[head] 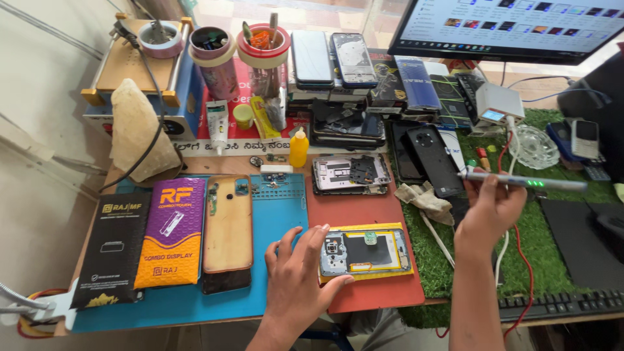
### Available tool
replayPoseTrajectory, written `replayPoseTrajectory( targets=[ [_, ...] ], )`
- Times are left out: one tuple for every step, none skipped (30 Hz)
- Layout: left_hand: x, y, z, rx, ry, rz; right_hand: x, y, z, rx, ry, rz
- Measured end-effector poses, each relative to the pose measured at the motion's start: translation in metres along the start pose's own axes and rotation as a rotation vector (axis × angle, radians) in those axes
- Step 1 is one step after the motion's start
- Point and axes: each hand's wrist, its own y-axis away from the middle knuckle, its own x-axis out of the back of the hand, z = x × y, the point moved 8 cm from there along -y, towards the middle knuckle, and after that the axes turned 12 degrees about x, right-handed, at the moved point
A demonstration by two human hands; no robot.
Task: The person repairs a disassembled smartphone at a workbench, using a cordless electric screwdriver to remove and drive small screws from the phone's midframe while holding the frame steady with the other hand. They occasionally reach aside to reposition the screwdriver and continue working on the phone chassis.
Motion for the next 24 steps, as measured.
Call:
replayPoseTrajectory(
  targets=[
    [0.000, 0.000, 0.000, 0.002, 0.001, -0.002, -0.004, 0.009, -0.010, -0.016, -0.024, -0.009],
    [0.000, 0.000, 0.000, 0.002, 0.002, -0.003, -0.009, 0.020, -0.019, -0.033, -0.046, -0.016],
    [0.000, 0.000, 0.000, 0.002, 0.004, -0.004, -0.016, 0.034, -0.025, -0.084, -0.095, -0.032],
    [0.000, 0.000, 0.000, 0.001, 0.006, -0.003, -0.025, 0.050, -0.029, -0.134, -0.146, -0.049],
    [0.001, -0.001, 0.000, -0.001, 0.010, 0.007, -0.033, 0.068, -0.032, -0.184, -0.196, -0.063],
    [0.002, -0.001, 0.000, -0.003, 0.015, 0.015, -0.041, 0.088, -0.034, -0.251, -0.196, -0.080],
    [0.002, -0.001, 0.000, -0.003, 0.022, 0.024, -0.048, 0.106, -0.035, -0.317, -0.195, -0.099],
    [0.002, -0.001, 0.000, -0.006, 0.035, 0.025, -0.057, 0.119, -0.038, -0.335, -0.204, -0.132],
    [0.002, 0.000, 0.000, -0.008, 0.046, 0.028, -0.065, 0.131, -0.039, -0.356, -0.216, -0.167],
    [0.004, 0.000, -0.001, -0.008, 0.056, 0.032, -0.073, 0.141, -0.040, -0.376, -0.229, -0.204],
    [0.005, 0.000, -0.002, -0.004, 0.053, 0.036, -0.078, 0.150, -0.040, -0.382, -0.194, -0.226],
    [0.005, 0.001, -0.002, -0.001, 0.053, 0.039, -0.082, 0.156, -0.040, -0.386, -0.158, -0.248],
    [0.005, 0.001, -0.002, 0.000, 0.056, 0.044, -0.084, 0.160, -0.041, -0.387, -0.121, -0.270],
    [0.005, 0.000, -0.002, -0.001, 0.065, 0.045, -0.087, 0.163, -0.042, -0.376, -0.111, -0.289],
    [0.005, 0.000, -0.003, -0.001, 0.073, 0.046, -0.090, 0.165, -0.043, -0.366, -0.101, -0.310],
    [0.005, 0.000, -0.003, 0.001, 0.082, 0.047, -0.091, 0.166, -0.043, -0.356, -0.089, -0.330],
    [0.005, 0.001, -0.003, 0.007, 0.084, 0.045, -0.093, 0.168, -0.044, -0.352, -0.089, -0.345],
    [0.005, 0.001, -0.004, 0.011, 0.085, 0.043, -0.095, 0.170, -0.044, -0.347, -0.089, -0.358],
    [0.004, 0.000, -0.004, 0.014, 0.087, 0.042, -0.097, 0.170, -0.044, -0.339, -0.089, -0.371],
    [0.004, 0.000, -0.004, 0.013, 0.085, 0.044, -0.099, 0.170, -0.044, -0.339, -0.080, -0.379],
    [0.004, 0.000, -0.003, 0.014, 0.082, 0.046, -0.100, 0.171, -0.044, -0.340, -0.072, -0.388],
    [0.005, 0.001, -0.004, 0.015, 0.079, 0.047, -0.101, 0.172, -0.044, -0.342, -0.063, -0.398],
    [0.005, 0.001, -0.004, 0.016, 0.074, 0.046, -0.101, 0.173, -0.044, -0.340, -0.061, -0.399],
    [0.004, 0.001, -0.004, 0.015, 0.070, 0.047, -0.101, 0.174, -0.044, -0.337, -0.059, -0.400]
  ],
)
